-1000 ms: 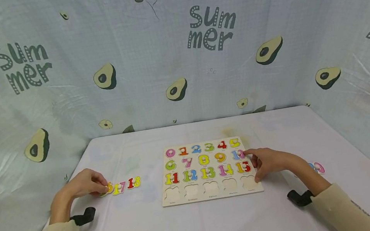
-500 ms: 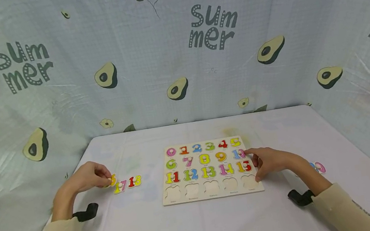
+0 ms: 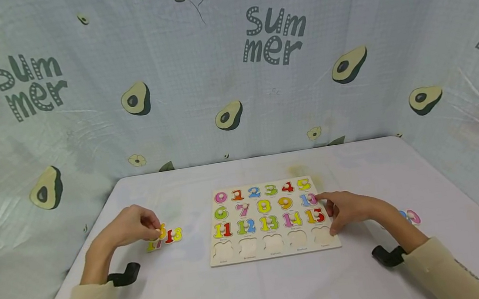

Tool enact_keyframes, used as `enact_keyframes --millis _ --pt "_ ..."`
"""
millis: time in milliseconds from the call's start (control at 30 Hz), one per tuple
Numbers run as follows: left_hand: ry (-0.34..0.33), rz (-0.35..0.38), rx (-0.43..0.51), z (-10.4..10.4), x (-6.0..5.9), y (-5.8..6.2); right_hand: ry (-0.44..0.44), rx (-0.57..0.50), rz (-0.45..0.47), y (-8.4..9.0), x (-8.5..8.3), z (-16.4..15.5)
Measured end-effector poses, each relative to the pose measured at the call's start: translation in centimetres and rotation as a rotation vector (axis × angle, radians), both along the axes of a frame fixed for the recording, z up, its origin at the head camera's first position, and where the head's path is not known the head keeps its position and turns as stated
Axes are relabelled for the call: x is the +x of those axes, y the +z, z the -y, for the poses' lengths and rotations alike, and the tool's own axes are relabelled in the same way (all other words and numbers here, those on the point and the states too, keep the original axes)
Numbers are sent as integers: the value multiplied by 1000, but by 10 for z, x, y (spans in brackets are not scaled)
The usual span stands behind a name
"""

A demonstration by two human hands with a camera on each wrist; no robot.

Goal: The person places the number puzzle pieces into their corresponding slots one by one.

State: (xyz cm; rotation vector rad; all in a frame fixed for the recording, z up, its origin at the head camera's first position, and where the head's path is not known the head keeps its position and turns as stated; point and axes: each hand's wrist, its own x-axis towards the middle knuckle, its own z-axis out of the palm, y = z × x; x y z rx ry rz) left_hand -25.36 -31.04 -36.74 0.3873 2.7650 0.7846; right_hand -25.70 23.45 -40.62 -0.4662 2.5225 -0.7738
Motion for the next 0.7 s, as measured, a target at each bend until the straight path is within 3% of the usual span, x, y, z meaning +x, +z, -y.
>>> enact_keyframes --millis 333,700 --pt "-31 -9 -13 -33 1 -6 6 5 -8 -3 -2 -1" --pt "-132 -69 -21 -71 5 -10 -9 8 3 -3 -3 -1"
